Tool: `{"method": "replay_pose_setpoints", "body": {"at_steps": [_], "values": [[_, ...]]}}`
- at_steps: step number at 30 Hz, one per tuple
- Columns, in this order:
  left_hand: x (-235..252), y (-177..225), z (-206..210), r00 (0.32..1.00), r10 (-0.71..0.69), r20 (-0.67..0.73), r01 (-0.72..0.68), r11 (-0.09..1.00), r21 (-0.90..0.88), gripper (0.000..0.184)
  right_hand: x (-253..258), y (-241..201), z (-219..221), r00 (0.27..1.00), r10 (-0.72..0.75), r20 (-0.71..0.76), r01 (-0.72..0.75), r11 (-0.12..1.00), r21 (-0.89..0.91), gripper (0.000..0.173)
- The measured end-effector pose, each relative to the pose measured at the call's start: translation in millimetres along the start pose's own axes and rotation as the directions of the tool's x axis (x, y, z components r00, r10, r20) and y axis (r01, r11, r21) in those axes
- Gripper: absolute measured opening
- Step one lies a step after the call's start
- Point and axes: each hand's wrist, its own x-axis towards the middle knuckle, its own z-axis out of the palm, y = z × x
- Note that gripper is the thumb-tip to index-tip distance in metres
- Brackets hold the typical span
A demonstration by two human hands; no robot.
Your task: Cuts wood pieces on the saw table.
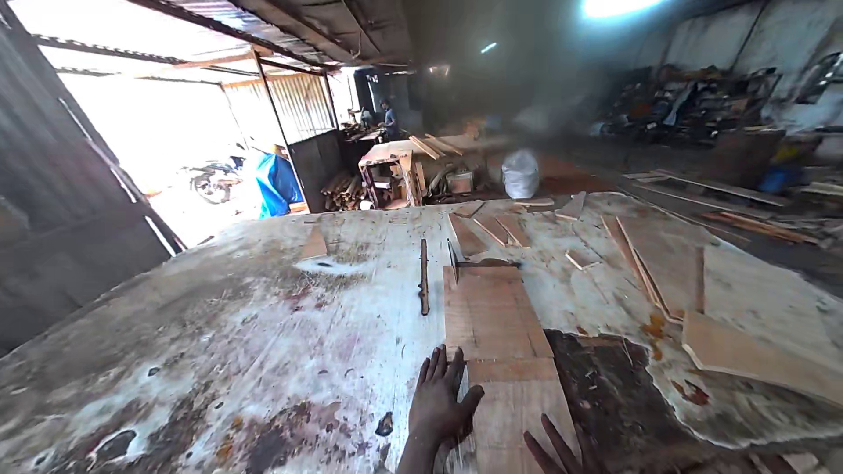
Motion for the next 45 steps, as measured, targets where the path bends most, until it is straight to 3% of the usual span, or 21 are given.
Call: {"method": "replay_pose_setpoints", "body": {"at_steps": [3, 8, 15, 18, 25, 27, 31, 36, 45], "values": [[-2, 3, 0, 1.000, -0.015, -0.006, 0.015, 1.000, 0.026, 0.097, -9, -6, 5, 0.996, 0.061, -0.057, -0.059, 0.998, 0.038, 0.066], [-6, 9, -5, 0.999, -0.041, 0.019, 0.040, 0.998, 0.058, 0.096, -32, -3, -9, 0.998, -0.030, 0.047, 0.027, 0.998, 0.062, 0.102], [10, 3, -2, 0.996, -0.064, 0.061, 0.058, 0.994, 0.097, 0.092, -13, 3, 2, 0.998, -0.059, -0.019, 0.059, 0.998, -0.025, 0.092], [23, -5, 2, 1.000, -0.020, -0.013, 0.021, 0.998, 0.066, 0.089, 1, 2, -2, 0.999, -0.041, 0.020, 0.042, 0.999, -0.026, 0.092], [56, -9, -8, 0.999, -0.018, -0.032, 0.020, 0.997, 0.068, 0.086, 37, 3, -10, 0.985, 0.062, 0.162, -0.057, 0.998, -0.036, 0.092], [60, -9, -9, 0.999, -0.027, -0.046, 0.030, 0.997, 0.071, 0.083, 41, 2, -10, 0.987, 0.068, 0.146, -0.064, 0.997, -0.029, 0.091], [21, 4, 3, 0.997, 0.002, -0.083, 0.003, 0.998, 0.059, 0.074, 12, -2, -5, 0.999, 0.014, 0.046, -0.013, 1.000, -0.021, 0.089], [-76, 23, 2, 0.997, 0.041, 0.065, -0.044, 0.998, 0.037, 0.083, -36, -9, 0, 0.999, -0.034, 0.015, 0.034, 0.999, -0.023, 0.092], [-50, 20, 6, 0.998, -0.002, 0.064, 0.000, 0.999, 0.035, 0.075, 31, -1, -8, 0.995, -0.004, 0.100, 0.012, 0.997, -0.082, 0.093]]}}
